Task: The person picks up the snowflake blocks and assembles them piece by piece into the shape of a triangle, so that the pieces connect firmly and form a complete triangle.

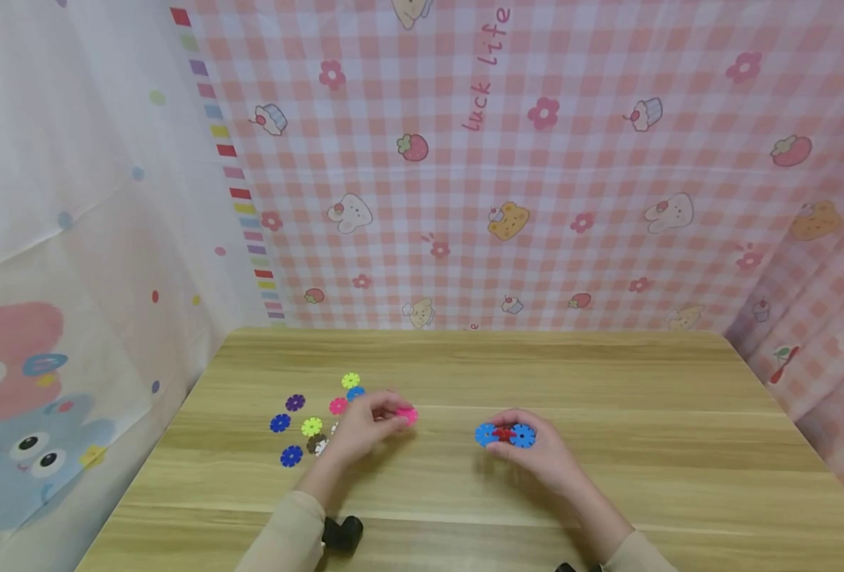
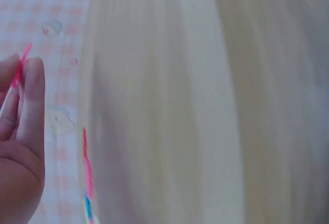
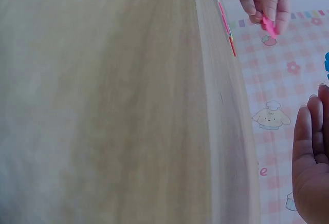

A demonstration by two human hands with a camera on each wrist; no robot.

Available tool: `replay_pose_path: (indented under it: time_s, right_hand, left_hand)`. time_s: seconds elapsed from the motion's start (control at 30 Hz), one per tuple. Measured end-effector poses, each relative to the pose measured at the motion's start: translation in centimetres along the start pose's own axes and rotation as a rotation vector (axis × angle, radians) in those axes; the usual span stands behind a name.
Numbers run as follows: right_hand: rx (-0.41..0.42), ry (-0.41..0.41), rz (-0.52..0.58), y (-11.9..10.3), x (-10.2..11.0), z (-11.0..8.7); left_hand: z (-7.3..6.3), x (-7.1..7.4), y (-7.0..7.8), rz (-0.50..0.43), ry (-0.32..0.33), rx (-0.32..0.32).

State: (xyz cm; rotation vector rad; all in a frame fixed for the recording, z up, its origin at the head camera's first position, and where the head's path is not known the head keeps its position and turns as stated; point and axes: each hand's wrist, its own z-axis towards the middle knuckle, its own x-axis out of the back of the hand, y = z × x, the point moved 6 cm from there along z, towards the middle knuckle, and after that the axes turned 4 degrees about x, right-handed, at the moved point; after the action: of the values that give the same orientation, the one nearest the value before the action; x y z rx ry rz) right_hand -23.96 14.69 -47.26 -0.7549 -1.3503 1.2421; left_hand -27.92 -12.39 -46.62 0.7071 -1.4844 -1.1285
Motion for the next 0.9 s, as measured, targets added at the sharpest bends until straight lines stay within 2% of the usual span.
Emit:
replay_pose_path:
  time_s: [0.13,0.33,0.47,0.6,0.9]
  right_hand:
    - [-0.005,0.002,-0.006,-0.1,-0.1,0.0]
    - [-0.011,0.006,0.012,-0.1,-0.4,0.1]
    - [-0.013,0.01,0.017,-0.2,-0.5,0.1]
    - [-0.018,0.012,0.015,-0.3,-0.5,0.1]
    - [-0.026,0.002,0.011,-0.4,-0.4,0.1]
  left_hand:
    - [-0.1,-1.3,1.2,-0.038,0.0,-0.025]
    - [-0.4,-3.6,3.0,-0.059,-0.038,-0.074]
    - [-0.6,-4.8,4.1,-0.133,-0.05,-0.092]
    - [-0.8,-5.5,4.8,-0.195,-0.044,-0.097]
    - [-0.8,-5.8,5.3,-0.158,-0.002,-0.11]
